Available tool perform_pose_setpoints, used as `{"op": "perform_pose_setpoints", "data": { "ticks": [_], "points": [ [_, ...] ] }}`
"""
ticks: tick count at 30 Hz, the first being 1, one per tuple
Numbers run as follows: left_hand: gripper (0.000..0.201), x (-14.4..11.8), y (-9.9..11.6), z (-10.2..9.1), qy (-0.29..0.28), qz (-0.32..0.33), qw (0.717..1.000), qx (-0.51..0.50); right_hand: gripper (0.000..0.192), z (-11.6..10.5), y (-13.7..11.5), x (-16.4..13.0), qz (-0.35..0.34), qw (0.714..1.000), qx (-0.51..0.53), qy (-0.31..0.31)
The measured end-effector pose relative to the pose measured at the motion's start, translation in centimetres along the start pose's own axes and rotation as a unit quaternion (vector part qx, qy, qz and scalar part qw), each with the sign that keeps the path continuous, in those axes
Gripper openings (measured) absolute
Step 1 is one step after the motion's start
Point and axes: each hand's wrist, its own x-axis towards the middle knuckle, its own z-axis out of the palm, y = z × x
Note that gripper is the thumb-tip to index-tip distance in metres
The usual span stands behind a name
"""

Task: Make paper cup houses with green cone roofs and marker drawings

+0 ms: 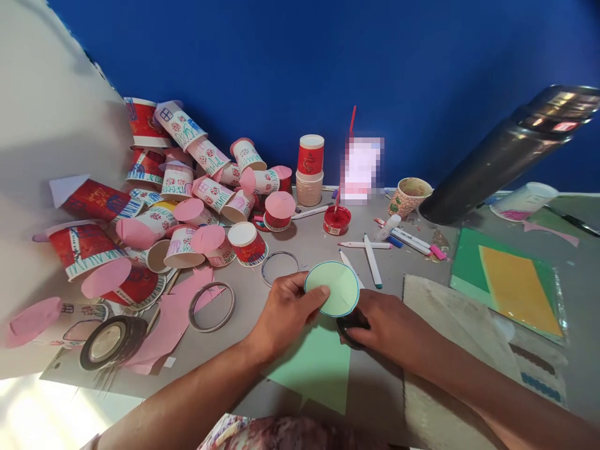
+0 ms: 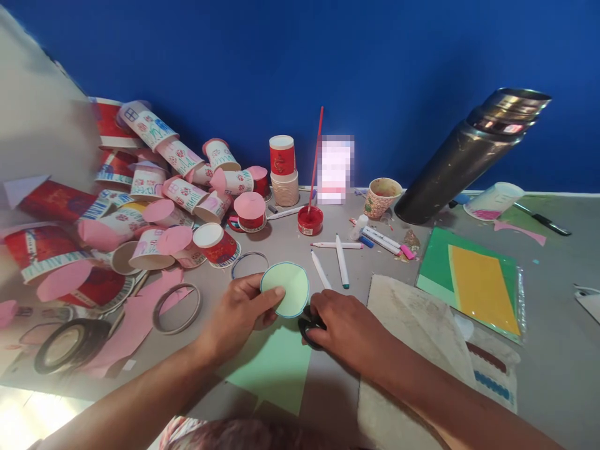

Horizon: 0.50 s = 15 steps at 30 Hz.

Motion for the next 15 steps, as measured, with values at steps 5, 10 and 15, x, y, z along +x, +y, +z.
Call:
{"op": "perform_pose_setpoints", "data": {
  "ticks": [5,10,15],
  "points": [
    [0.03,0.6,-0.5,0.0,0.002,-0.04,0.988,-0.147,0.006,-1.3,-0.7,-0.5,0.008,0.997,0.083,0.002],
    [0.029,0.5,-0.4,0.6,-0.021,-0.053,0.975,-0.213,0.026,-2.0,-1.5,-0.8,0.015,0.963,0.268,0.016],
    [0.03,0.1,-1.2,1.2,-0.043,-0.085,0.969,-0.228,0.029,-1.4,-1.3,-0.5,0.026,0.933,0.356,0.053]
  ]
}}
